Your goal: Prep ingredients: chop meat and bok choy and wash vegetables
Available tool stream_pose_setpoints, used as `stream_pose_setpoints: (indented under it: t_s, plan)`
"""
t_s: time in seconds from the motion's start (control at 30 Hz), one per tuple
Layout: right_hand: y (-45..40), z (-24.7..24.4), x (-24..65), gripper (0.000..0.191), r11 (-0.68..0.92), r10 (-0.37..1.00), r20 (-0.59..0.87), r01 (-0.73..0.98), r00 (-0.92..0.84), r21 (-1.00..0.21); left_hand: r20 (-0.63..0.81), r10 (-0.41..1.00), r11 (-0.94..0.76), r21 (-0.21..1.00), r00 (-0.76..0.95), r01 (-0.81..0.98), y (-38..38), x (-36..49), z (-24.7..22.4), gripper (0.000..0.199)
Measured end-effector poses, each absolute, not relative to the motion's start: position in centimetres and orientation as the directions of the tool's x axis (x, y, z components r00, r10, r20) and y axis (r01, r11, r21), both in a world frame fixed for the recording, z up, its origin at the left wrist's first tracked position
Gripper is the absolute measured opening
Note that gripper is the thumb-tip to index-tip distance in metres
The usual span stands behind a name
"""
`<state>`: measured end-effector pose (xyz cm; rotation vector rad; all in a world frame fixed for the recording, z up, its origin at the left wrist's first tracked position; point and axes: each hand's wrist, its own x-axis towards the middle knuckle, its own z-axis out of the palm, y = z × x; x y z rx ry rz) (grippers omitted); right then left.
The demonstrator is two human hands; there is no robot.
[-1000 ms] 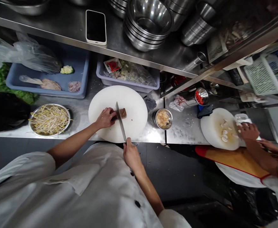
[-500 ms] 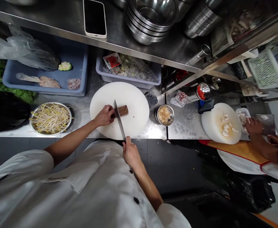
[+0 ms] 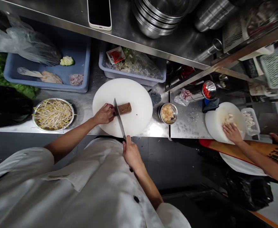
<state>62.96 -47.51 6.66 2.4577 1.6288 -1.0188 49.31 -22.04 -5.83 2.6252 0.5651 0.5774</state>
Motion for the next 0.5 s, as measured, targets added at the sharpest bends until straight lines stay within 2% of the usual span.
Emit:
stream_pose_setpoints:
  t_s: [0.13,0.37,0.5]
  plan:
    - [-47.7,6.9,62.9,0.023,-0.449,0.817,-0.530,0.826,0.227,-0.339,0.347,0.419,-0.869,0.422,0.839,0.259,-22.0,48.9,-6.2,0.017]
    - [-46.8,5.4,62.6,0.026,-0.436,0.829,-0.512,0.834,0.227,-0.338,0.370,0.456,-0.843,0.473,0.810,0.258,-22.3,48.9,-7.1,0.017]
    - [-48.6,6.0,63.5,0.032,-0.409,0.887,-0.394,0.804,0.240,-0.431,0.372,0.508,-0.795,0.549,0.777,0.257,-22.6,48.7,-7.1,0.015]
